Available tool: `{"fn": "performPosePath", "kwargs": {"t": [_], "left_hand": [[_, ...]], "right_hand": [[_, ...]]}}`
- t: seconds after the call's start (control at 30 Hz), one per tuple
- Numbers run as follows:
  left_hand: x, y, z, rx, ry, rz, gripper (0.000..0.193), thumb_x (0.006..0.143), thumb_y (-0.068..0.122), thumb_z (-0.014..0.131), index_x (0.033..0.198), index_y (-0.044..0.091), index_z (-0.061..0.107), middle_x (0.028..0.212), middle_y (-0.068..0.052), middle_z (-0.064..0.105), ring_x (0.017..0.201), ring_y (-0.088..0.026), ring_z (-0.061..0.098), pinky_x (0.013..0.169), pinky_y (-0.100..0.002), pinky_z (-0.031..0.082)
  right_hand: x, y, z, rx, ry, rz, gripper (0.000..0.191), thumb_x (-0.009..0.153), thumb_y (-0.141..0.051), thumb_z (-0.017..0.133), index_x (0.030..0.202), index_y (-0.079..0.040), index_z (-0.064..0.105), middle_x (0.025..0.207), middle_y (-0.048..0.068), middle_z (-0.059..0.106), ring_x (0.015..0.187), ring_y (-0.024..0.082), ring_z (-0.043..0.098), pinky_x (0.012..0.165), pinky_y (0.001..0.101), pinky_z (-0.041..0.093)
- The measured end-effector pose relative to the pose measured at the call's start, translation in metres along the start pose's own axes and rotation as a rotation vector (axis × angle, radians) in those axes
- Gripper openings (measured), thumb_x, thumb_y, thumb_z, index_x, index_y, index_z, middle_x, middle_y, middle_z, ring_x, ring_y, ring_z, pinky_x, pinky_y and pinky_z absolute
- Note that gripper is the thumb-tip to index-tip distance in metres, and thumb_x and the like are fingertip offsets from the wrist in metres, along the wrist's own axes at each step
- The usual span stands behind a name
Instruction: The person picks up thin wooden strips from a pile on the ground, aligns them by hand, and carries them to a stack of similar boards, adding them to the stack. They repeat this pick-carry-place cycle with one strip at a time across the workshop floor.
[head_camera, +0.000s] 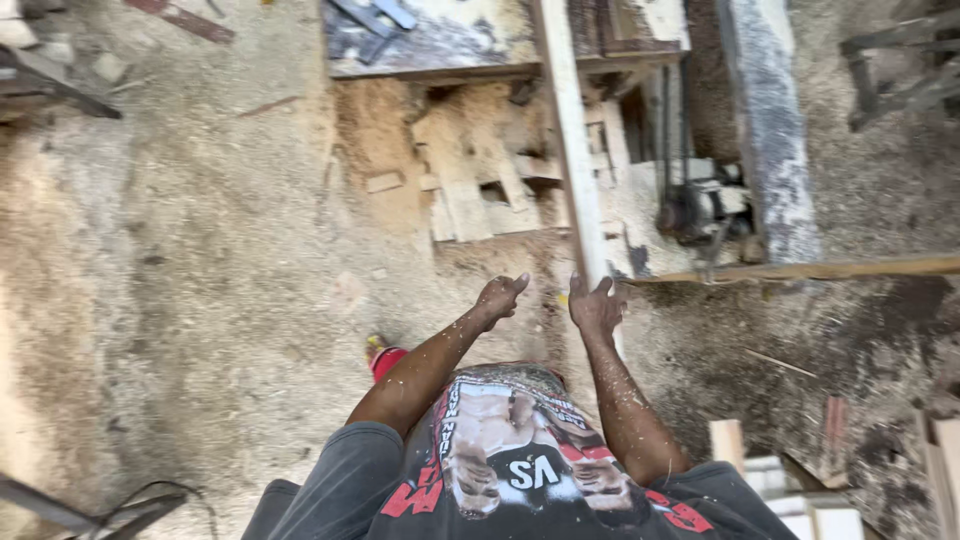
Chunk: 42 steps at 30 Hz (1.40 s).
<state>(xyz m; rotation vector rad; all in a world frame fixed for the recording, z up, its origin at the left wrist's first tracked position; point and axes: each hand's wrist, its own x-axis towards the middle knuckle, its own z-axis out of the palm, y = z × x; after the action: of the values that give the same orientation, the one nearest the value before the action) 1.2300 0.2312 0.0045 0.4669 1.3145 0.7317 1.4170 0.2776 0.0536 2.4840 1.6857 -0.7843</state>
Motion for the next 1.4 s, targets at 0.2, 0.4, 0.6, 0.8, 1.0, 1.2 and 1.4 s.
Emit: {"fn": "performPosePath", "kwargs": {"t": [0.2, 0.4, 0.6, 0.8, 1.0, 1.2, 1.4], "left_hand": [[-0.023, 0.045, -0.184, 0.004, 0.142, 0.088, 0.056, 0.093, 0.059, 0.066, 0.108, 0.005, 0.070, 0.076, -0.006, 0.054, 0.064, -0.017, 0.047, 0.057, -0.033, 0.044], [-0.017, 0.103, -0.352, -0.110, 0.360, 0.142, 0.064, 0.090, 0.061, 0.066, 0.118, 0.004, 0.065, 0.089, -0.004, 0.068, 0.072, -0.012, 0.063, 0.062, -0.029, 0.054], [0.023, 0.173, -0.505, -0.347, 0.467, 0.296, 0.052, 0.098, 0.044, 0.070, 0.119, -0.003, 0.064, 0.090, -0.006, 0.064, 0.069, -0.013, 0.059, 0.057, -0.031, 0.046], [0.071, 0.297, -0.665, -0.521, 0.669, 0.366, 0.032, 0.101, 0.033, 0.070, 0.105, 0.001, 0.068, 0.078, -0.002, 0.061, 0.060, -0.008, 0.055, 0.052, -0.025, 0.048], [0.154, 0.420, -0.762, -0.717, 0.478, 0.547, 0.028, 0.102, 0.024, 0.072, 0.115, -0.001, 0.065, 0.078, 0.001, 0.056, 0.059, -0.007, 0.050, 0.050, -0.023, 0.039], [0.283, 0.533, -0.842, -0.631, 0.251, 0.422, 0.026, 0.099, 0.021, 0.070, 0.118, 0.005, 0.066, 0.078, 0.001, 0.059, 0.060, -0.008, 0.054, 0.051, -0.023, 0.042], [0.405, 0.691, -0.922, -0.416, 0.119, 0.401, 0.023, 0.096, 0.017, 0.070, 0.114, 0.004, 0.067, 0.081, -0.001, 0.066, 0.061, -0.009, 0.055, 0.051, -0.024, 0.044]], "right_hand": [[-0.050, -0.205, 0.083, 0.038, -0.282, -0.423, 0.069, 0.090, -0.061, 0.064, 0.129, -0.004, 0.068, 0.121, 0.024, 0.070, 0.116, 0.036, 0.069, 0.100, 0.0444, 0.054], [-0.079, -0.379, 0.143, 0.086, -0.519, -0.676, 0.059, 0.091, -0.055, 0.069, 0.121, -0.005, 0.070, 0.100, 0.013, 0.078, 0.091, 0.023, 0.075, 0.082, 0.0373, 0.058], [-0.043, -0.568, 0.180, 0.184, -0.627, -0.685, 0.045, 0.095, -0.043, 0.070, 0.112, -0.002, 0.075, 0.086, 0.010, 0.077, 0.072, 0.015, 0.072, 0.067, 0.0303, 0.057], [0.022, -0.789, 0.189, 0.412, -0.762, -0.801, 0.041, 0.097, -0.040, 0.070, 0.109, 0.000, 0.074, 0.085, 0.008, 0.075, 0.070, 0.014, 0.071, 0.064, 0.0307, 0.057], [0.096, -0.951, 0.178, 0.367, -0.703, -0.741, 0.039, 0.097, -0.041, 0.070, 0.111, -0.005, 0.073, 0.084, 0.005, 0.074, 0.070, 0.012, 0.069, 0.066, 0.0285, 0.058], [0.195, -1.059, 0.205, 0.422, -0.673, -0.623, 0.039, 0.097, -0.040, 0.069, 0.110, -0.003, 0.072, 0.083, 0.007, 0.073, 0.071, 0.014, 0.068, 0.065, 0.0309, 0.055], [0.313, -1.179, 0.194, 0.662, -0.535, -0.405, 0.047, 0.097, -0.043, 0.069, 0.115, 0.001, 0.070, 0.096, 0.011, 0.076, 0.080, 0.019, 0.075, 0.072, 0.0337, 0.061]]}}
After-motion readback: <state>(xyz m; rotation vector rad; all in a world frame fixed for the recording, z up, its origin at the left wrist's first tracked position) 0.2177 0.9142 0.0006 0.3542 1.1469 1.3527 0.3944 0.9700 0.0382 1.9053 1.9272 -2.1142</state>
